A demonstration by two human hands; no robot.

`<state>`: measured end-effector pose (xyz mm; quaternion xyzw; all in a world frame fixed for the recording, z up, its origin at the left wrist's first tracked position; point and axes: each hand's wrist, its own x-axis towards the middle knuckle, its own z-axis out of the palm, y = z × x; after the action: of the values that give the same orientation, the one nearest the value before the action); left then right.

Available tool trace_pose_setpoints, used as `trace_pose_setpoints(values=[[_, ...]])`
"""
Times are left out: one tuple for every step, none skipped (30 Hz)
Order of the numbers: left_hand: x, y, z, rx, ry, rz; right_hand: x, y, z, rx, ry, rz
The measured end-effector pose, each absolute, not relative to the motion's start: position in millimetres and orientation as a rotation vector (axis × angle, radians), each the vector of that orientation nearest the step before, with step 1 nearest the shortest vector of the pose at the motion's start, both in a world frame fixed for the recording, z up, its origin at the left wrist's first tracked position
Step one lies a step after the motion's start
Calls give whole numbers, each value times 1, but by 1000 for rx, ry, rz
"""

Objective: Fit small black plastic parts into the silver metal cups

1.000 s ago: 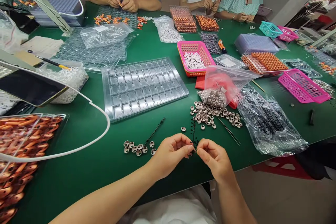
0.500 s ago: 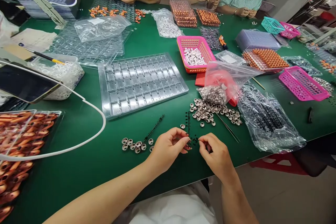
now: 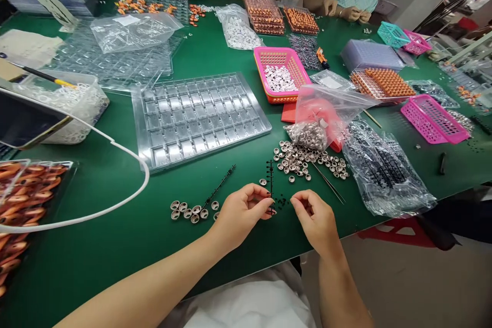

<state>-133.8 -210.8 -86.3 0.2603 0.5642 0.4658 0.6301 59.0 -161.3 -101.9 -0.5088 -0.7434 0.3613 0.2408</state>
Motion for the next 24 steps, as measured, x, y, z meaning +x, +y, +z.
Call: trace_pose_setpoints(values=[[-134,-211,-86,595,1293,1065,60,-161,-101,-1400,-2016,989],[-134,-211,-86,594,1295,1065,61,-160,-101,-1401,-2001,988],[-134,-211,-86,593,1296,1066,62,-160,-100,-1398,-1986,986],[-134,-211,-86,591,1298,1067,64,-159,-100,-1393,-1969,986],[-134,-211,-87,588,1298,1069,67,-158,-99,-1389,-1948,989],[-133,-211,-87,584,1295,1073,70,-157,-98,-1390,-1921,999],[-133,-211,-88,580,1290,1077,75,-157,-97,-1394,-1891,1022],[-133,-211,-88,575,1284,1084,80,-157,-95,-1393,-1864,1064],[-133,-211,-89,570,1275,1091,87,-157,-93,-1381,-1848,1130],[-133,-211,-89,565,1265,1097,93,-158,-89,-1353,-1853,1222],[-133,-211,-90,561,1255,1102,100,-159,-85,-1308,-1888,1330],[-133,-211,-90,558,1247,1105,107,-160,-81,-1247,-1956,1444],[-133,-211,-90,555,1244,1109,112,-161,-77,-1180,-2052,1554],[-133,-211,-90,553,1243,1112,116,-162,-73,-1115,-2160,1648],[-134,-211,-89,553,1242,1115,117,-163,-71,-1068,-2256,1714],[-134,-210,-89,555,1242,1122,117,-164,-69,-1048,-2318,1753],[-135,-210,-88,557,1244,1129,114,-165,-69,-1060,-2340,1773],[-135,-209,-88,561,1248,1139,110,-165,-71,-1091,-2323,1780],[-136,-209,-88,566,1250,1150,104,-165,-73,-1131,-2276,1774],[-136,-209,-88,570,1253,1161,97,-165,-76,-1166,-2214,1762],[-136,-208,-88,573,1256,1170,90,-164,-79,-1186,-2151,1750],[-137,-208,-88,576,1256,1177,82,-162,-81,-1182,-2099,1733],[-137,-208,-88,579,1254,1180,76,-161,-84,-1166,-2051,1706],[-137,-209,-89,582,1250,1182,70,-159,-86,-1146,-2002,1674]])
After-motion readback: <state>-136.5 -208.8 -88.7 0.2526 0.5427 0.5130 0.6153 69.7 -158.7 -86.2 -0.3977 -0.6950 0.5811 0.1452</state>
